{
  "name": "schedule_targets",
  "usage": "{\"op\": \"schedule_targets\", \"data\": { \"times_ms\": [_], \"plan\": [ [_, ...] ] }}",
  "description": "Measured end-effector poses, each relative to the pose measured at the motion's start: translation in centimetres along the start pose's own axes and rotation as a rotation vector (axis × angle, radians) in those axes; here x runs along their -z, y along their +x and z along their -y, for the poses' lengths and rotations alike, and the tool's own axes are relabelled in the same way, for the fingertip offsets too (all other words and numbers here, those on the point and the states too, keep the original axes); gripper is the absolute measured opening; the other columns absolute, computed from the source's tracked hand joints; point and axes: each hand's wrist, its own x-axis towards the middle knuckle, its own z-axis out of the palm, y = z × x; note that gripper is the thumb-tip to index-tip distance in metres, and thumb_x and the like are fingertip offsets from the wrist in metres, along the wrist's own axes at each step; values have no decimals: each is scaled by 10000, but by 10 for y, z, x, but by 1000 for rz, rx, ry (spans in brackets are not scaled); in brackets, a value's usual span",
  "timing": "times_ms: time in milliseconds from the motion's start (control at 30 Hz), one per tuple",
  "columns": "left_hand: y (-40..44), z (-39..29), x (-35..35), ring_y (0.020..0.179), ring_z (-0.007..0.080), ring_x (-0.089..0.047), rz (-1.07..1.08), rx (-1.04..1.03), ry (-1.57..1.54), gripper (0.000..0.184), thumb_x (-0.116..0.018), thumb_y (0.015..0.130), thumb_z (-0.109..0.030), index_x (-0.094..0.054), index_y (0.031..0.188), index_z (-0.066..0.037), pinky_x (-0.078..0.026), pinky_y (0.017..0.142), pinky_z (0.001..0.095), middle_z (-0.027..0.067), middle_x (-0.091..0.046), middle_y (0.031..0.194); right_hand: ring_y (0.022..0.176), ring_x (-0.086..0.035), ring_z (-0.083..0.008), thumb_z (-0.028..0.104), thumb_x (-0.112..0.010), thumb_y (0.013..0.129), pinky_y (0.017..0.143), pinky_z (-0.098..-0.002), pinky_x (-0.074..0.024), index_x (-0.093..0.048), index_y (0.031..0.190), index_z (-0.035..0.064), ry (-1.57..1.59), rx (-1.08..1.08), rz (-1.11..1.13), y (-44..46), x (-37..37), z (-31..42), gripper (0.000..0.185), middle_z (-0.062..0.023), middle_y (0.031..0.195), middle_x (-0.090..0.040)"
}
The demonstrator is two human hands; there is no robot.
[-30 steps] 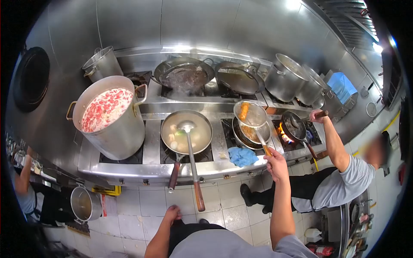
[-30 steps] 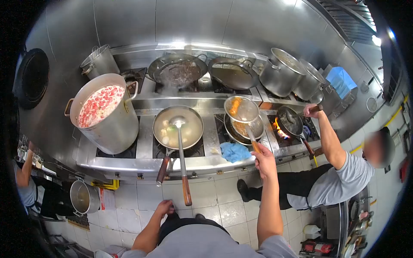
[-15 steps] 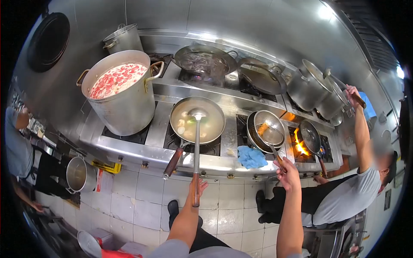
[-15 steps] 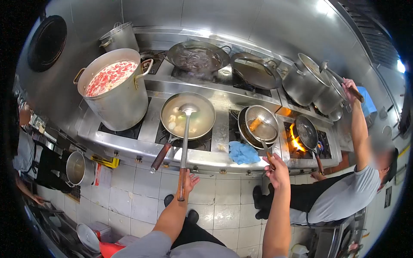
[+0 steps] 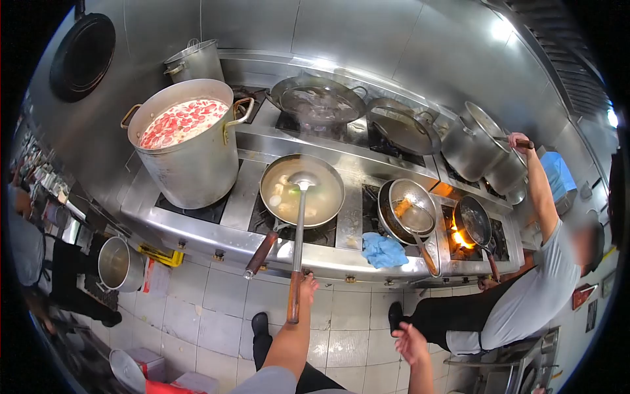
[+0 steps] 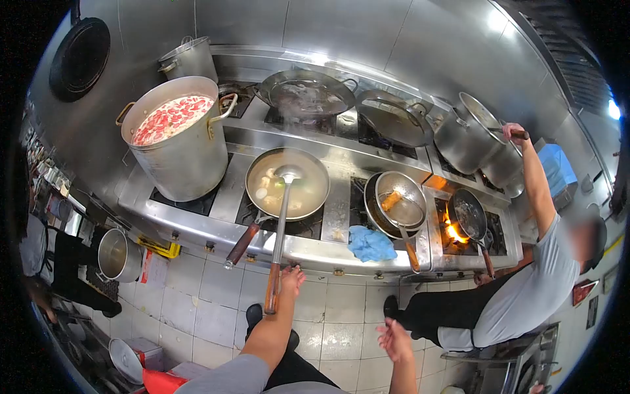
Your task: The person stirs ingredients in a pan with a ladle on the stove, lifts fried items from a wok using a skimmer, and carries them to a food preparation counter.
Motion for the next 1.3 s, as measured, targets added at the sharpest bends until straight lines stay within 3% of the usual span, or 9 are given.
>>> {"op": "schedule_targets", "data": {
  "times_ms": [133, 333, 433, 467, 500, 567, 700, 1233, 1300],
  "plan": [
    [-10, -4, -4, 837, 208, -529, -24, 8, 128, 406, -613, 774, -97, -341, 1075, -131, -475, 648, 333, 73, -501, 972, 571, -571, -197, 311, -397, 888, 483, -280, -468, -386, 1153, 21, -128, -228, -82, -24, 45, -69, 393, -147, 879, -592],
    [4, 14, -2, 729, 135, -519, -44, -273, 168, 399, -641, 731, -48, -359, 1006, -111, -451, 578, 284, 32, -515, 846, 599, -578, -193, 230, -489, 854, 497, -285, -472, -428, 1101, 40, -408, -456, -241, -57, 102, -148, 318, -111, 845, -600],
    [9, 17, 0, 719, 119, -509, -40, -308, 213, 396, -644, 722, -36, -361, 990, -106, -443, 541, 266, 31, -512, 838, 520, -460, -128, 178, -508, 810, 455, -249, -391, -510, 1090, 33, -415, -415, -386, -91, 86, -136, 315, -44, 701, -526],
    [7, 16, 0, 712, 117, -506, -38, -306, 209, 391, -643, 721, -30, -363, 985, -103, -438, 523, 257, 31, -511, 837, 491, -429, -145, 236, -486, 821, 432, -294, -378, -506, 1019, 63, -456, -384, -395, -91, 91, -137, 263, -36, 665, -488],
    [5, 14, -2, 705, 115, -503, -35, -305, 205, 387, -642, 721, -24, -365, 981, -100, -433, 506, 248, 32, -510, 836, 491, -429, -145, 236, -486, 821, 432, -294, -378, -506, 1019, 63, -454, -383, -396, -86, 103, -139, 263, -36, 665, -488],
    [2, 13, -3, 699, 116, -502, -35, -302, 205, 386, -644, 719, -22, -368, 978, -99, -430, 500, 247, 31, -509, 833, 589, -580, -195, 213, -501, 845, 495, -288, -475, -427, 1096, 30, -471, -426, -309, -64, 131, -143, 319, -109, 837, -600],
    [21, 24, 7, 693, 118, -499, 8, -397, 168, 387, -650, 714, -17, -374, 974, -96, -420, 485, 244, 27, -504, 823, 564, -579, -193, 209, -502, 844, 480, -284, -476, -416, 1103, 13, -402, -331, -318, -51, 130, -135, 336, -115, 835, -598],
    [33, 33, 12, 584, 92, -470, -59, -386, 359, 399, -669, 694, -18, -393, 972, -89, -385, 417, 213, 27, -491, 797, 600, -566, -195, 172, -474, 863, 510, -278, -482, -344, 1189, -26, -432, -187, -110, -28, 11, -80, 403, -154, 904, -568],
    [53, 48, 21, 557, 90, -465, -63, -608, 456, 395, -670, 692, -13, -394, 967, -80, -383, 411, 217, 24, -500, 771, 602, -568, -196, 182, -464, 868, 507, -276, -481, -359, 1178, -16, -406, -130, -128, -25, 0, -67, 382, -157, 906, -566]
  ]
}}
